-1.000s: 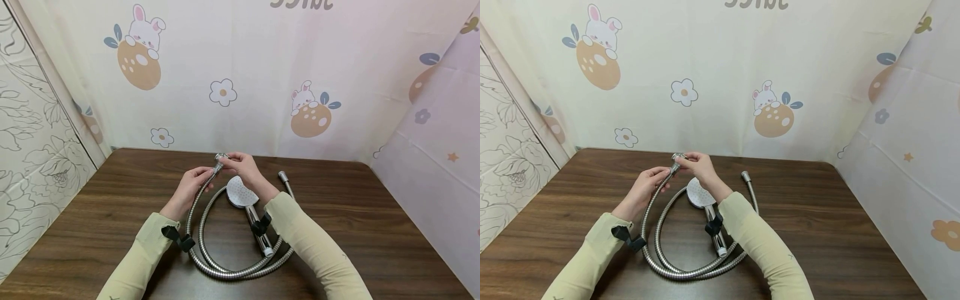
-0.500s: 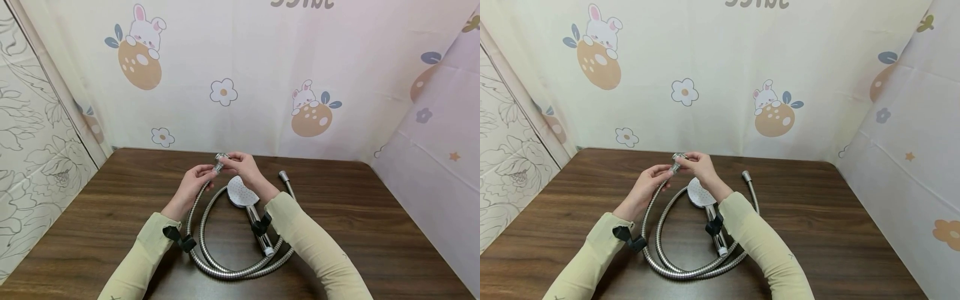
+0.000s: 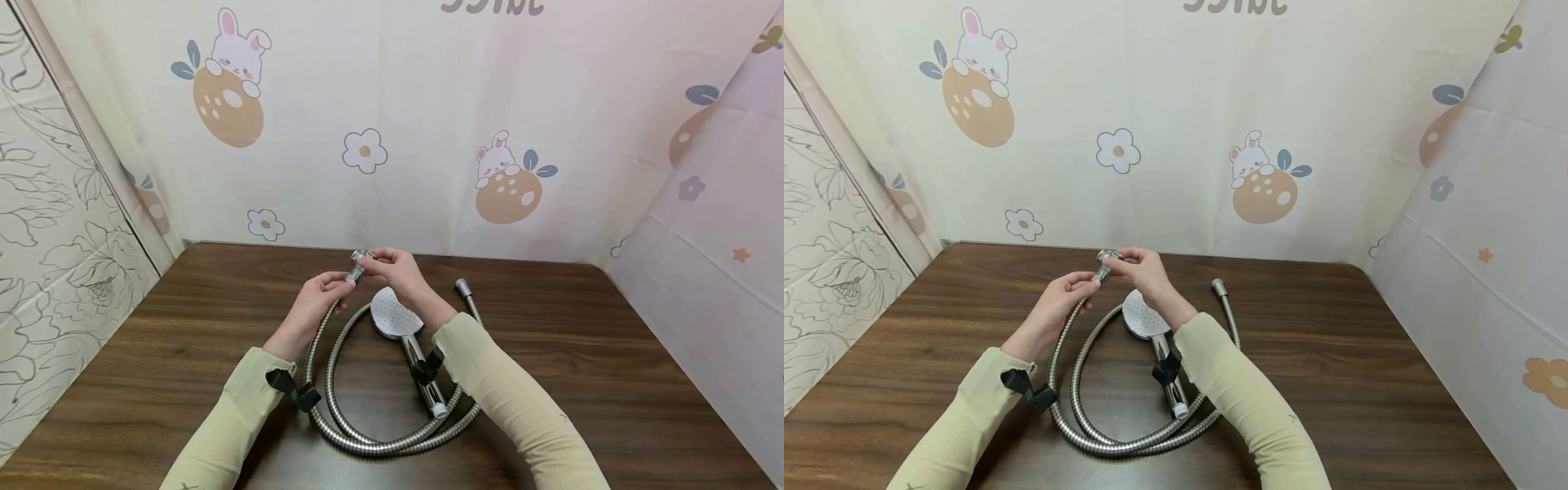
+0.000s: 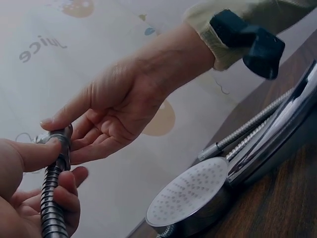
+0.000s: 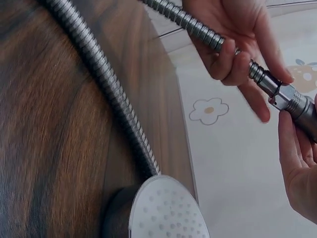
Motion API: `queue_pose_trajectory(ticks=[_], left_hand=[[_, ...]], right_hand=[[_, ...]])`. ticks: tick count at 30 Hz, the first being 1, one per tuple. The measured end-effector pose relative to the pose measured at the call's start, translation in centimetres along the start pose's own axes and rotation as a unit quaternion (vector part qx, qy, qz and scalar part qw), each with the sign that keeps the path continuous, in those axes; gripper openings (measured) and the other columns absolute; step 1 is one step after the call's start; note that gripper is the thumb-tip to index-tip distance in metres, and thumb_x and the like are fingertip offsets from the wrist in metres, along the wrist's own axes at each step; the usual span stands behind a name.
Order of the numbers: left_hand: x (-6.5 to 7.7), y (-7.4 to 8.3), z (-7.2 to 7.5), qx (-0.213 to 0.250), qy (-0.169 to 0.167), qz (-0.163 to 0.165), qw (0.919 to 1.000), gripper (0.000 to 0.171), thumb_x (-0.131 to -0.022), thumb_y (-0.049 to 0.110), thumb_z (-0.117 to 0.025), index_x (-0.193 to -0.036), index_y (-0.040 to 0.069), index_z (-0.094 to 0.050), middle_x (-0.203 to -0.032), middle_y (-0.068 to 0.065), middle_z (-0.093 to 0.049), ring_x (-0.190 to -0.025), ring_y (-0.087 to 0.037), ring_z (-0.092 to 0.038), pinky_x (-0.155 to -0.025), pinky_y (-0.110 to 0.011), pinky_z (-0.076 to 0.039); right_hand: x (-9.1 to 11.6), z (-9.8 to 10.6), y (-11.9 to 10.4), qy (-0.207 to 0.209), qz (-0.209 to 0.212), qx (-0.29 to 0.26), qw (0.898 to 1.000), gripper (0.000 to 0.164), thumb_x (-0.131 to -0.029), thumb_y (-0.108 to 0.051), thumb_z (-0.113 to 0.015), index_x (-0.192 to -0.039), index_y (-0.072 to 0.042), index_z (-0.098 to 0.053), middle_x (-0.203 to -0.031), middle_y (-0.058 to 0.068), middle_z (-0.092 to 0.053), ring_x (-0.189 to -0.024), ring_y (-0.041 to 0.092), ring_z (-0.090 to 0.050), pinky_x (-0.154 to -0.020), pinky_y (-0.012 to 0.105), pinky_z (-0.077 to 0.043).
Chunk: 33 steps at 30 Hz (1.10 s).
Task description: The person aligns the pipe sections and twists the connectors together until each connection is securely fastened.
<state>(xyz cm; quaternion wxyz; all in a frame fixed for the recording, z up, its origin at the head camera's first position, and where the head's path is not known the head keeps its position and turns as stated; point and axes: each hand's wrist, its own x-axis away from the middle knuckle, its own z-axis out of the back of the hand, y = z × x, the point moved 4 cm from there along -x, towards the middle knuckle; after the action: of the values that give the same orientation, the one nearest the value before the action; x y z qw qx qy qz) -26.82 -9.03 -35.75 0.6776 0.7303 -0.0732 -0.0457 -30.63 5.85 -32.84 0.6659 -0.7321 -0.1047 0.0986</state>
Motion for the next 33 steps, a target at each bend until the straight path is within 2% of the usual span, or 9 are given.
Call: queue_pose_trajectory(ticks=[6, 10, 17, 20, 30, 33], left_hand=[[-0.05, -0.06, -0.02, -0.017, -0.008, 0.003, 0.9998, 0.027, -0.088, 0.021, -0.060, -0.105, 0.000, -0.057, -0.090, -0.005, -0.070, -0.056, -0.007, -0.047, -0.055, -0.020, -0.040], [0.00, 0.00, -0.09, -0.007, -0.010, 0.002, 0.9999, 0.026, -0.087, 0.021, -0.062, -0.105, 0.003, -0.055, -0.094, -0.007, -0.070, -0.058, -0.008, -0.048, -0.056, -0.022, -0.040], [0.24, 0.23, -0.17, 0.028, -0.022, 0.001, 0.9994, 0.024, -0.093, 0.022, -0.053, -0.106, 0.002, -0.055, -0.087, 0.001, -0.069, -0.060, -0.009, -0.050, -0.057, -0.021, -0.041], [0.31, 0.34, -0.16, 0.040, -0.024, -0.004, 0.9989, 0.024, -0.095, 0.021, -0.049, -0.107, 0.001, -0.055, -0.088, -0.001, -0.068, -0.060, -0.010, -0.051, -0.056, -0.021, -0.041], [0.01, 0.21, -0.04, 0.038, 0.000, -0.014, 0.9992, 0.027, -0.090, 0.012, -0.056, -0.112, -0.003, -0.051, -0.076, 0.007, -0.063, -0.058, -0.008, -0.054, -0.054, -0.020, -0.043], [-0.01, 0.23, -0.08, 0.038, 0.005, -0.020, 0.9991, 0.026, -0.088, 0.009, -0.059, -0.111, -0.002, -0.051, -0.077, 0.005, -0.062, -0.058, -0.008, -0.054, -0.053, -0.021, -0.042]], right_hand=[[0.01, -0.01, -0.11, -0.007, 0.004, 0.001, 1.000, 0.028, -0.086, -0.006, -0.060, -0.111, 0.008, -0.055, -0.082, 0.001, -0.065, -0.073, 0.012, -0.065, -0.076, 0.031, -0.053], [0.00, 0.00, -0.14, -0.008, 0.006, 0.002, 1.000, 0.029, -0.087, -0.006, -0.060, -0.111, 0.008, -0.055, -0.082, 0.001, -0.065, -0.074, 0.011, -0.065, -0.076, 0.031, -0.053], [-0.02, 0.20, -0.12, -0.011, 0.005, 0.007, 1.000, 0.029, -0.087, -0.006, -0.060, -0.112, 0.008, -0.055, -0.081, 0.000, -0.065, -0.074, 0.011, -0.065, -0.076, 0.031, -0.053], [0.03, 0.26, -0.18, -0.010, 0.005, 0.007, 1.000, 0.029, -0.087, -0.006, -0.060, -0.112, 0.008, -0.055, -0.081, 0.000, -0.065, -0.074, 0.011, -0.065, -0.076, 0.030, -0.053], [0.06, 0.10, -0.23, -0.014, 0.007, -0.013, 1.000, 0.026, -0.087, -0.003, -0.058, -0.109, 0.010, -0.055, -0.077, 0.000, -0.066, -0.070, 0.011, -0.066, -0.072, 0.028, -0.054], [0.07, 0.10, -0.22, -0.015, 0.008, -0.015, 1.000, 0.025, -0.087, -0.002, -0.058, -0.109, 0.010, -0.055, -0.078, 0.000, -0.066, -0.071, 0.011, -0.066, -0.073, 0.029, -0.054]])
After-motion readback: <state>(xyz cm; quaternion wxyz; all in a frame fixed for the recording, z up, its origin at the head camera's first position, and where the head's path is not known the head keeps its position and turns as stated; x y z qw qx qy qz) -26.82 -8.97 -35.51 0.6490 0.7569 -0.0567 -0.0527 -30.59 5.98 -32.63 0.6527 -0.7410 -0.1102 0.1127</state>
